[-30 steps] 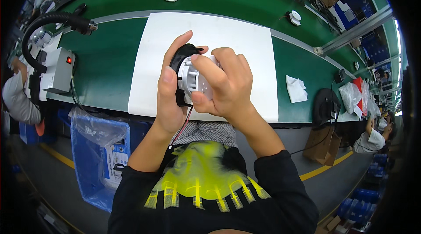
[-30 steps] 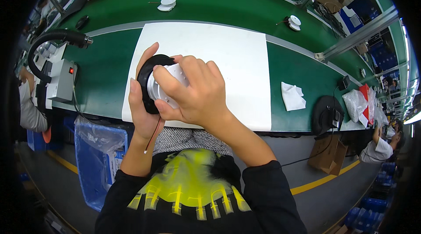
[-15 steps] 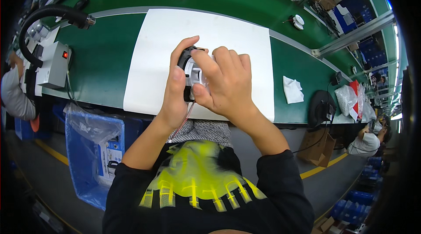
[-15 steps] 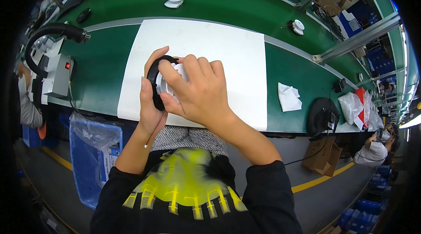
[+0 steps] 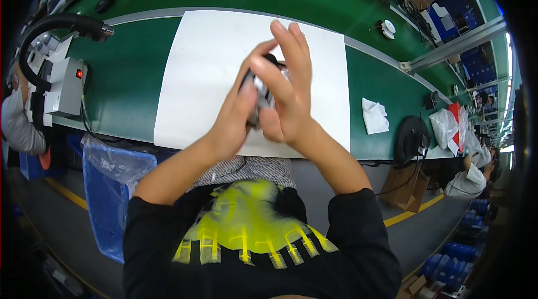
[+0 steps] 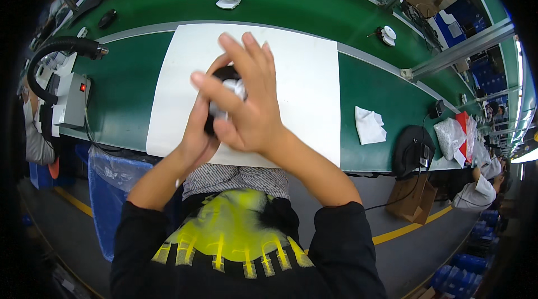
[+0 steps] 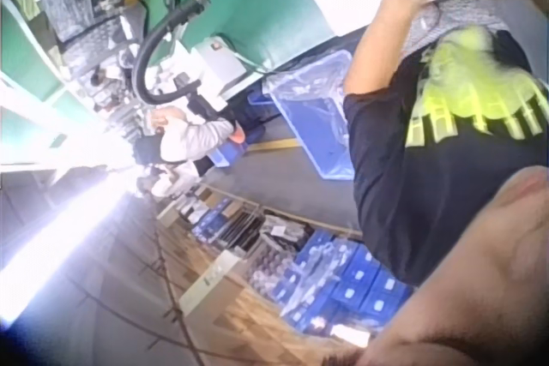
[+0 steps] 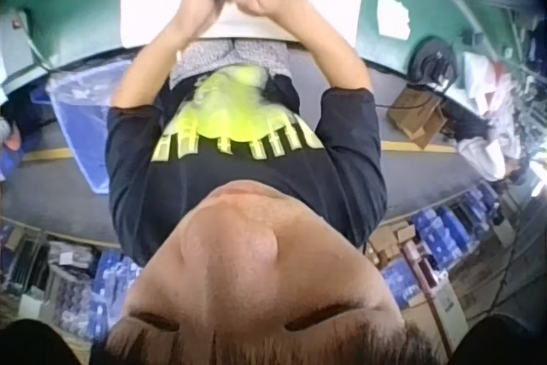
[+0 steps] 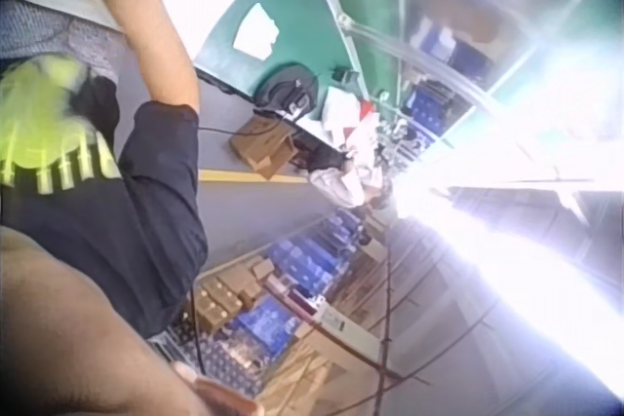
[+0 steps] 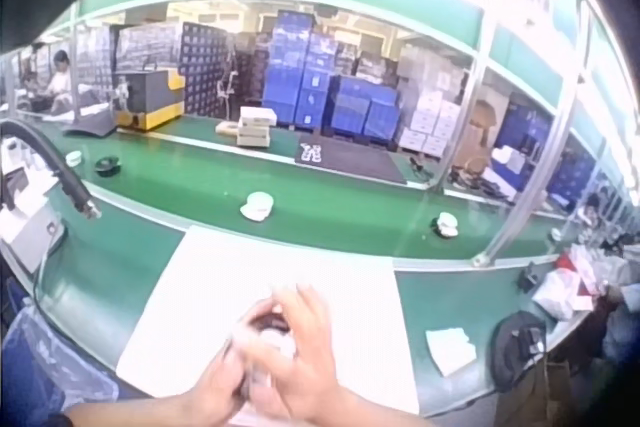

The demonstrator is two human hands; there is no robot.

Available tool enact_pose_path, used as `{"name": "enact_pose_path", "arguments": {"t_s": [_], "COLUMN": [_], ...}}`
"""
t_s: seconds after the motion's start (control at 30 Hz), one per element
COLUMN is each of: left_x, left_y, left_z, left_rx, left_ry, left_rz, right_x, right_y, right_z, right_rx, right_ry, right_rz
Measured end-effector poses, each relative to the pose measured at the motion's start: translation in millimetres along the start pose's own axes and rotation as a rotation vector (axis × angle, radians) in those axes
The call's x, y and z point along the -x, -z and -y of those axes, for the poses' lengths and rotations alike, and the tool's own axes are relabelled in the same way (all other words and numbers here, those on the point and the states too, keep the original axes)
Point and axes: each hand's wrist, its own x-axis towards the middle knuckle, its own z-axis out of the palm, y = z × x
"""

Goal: The person assembles device components by picking up round bases and inner modules from the conveyor line, fitting and pressing the parts together by hand, and placing the assembled units back onto the conveyor belt.

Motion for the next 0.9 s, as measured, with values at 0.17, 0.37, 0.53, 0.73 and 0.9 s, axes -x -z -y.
{"name": "enact_pose_path", "arguments": {"t_s": [0.17, 0.37, 0.53, 0.73, 0.9], "left_x": [-92.1, -203.1, -252.5, -213.6, -178.1], "left_y": [31.0, 52.1, 46.6, 50.6, 61.2], "left_z": [43.0, 99.2, 127.7, 148.6, 143.4], "left_rx": [0.66, 0.714, 0.703, 0.387, 0.282], "left_ry": [0.564, 0.541, 0.63, 0.486, 0.266], "left_rz": [-0.27, -0.248, -0.277, -0.324, -0.153], "right_x": [29.6, 61.8, 63.8, 65.4, 63.7], "right_y": [-17.6, -5.7, -10.5, -14.4, -10.5], "right_z": [-79.2, -125.0, -126.5, -124.9, -124.5], "right_rx": [-0.082, -0.031, 0.004, -0.338, -0.51], "right_ry": [-0.343, -0.43, -0.478, -0.702, -0.92], "right_rz": [-0.18, -0.392, -0.265, -0.354, -0.295]}}
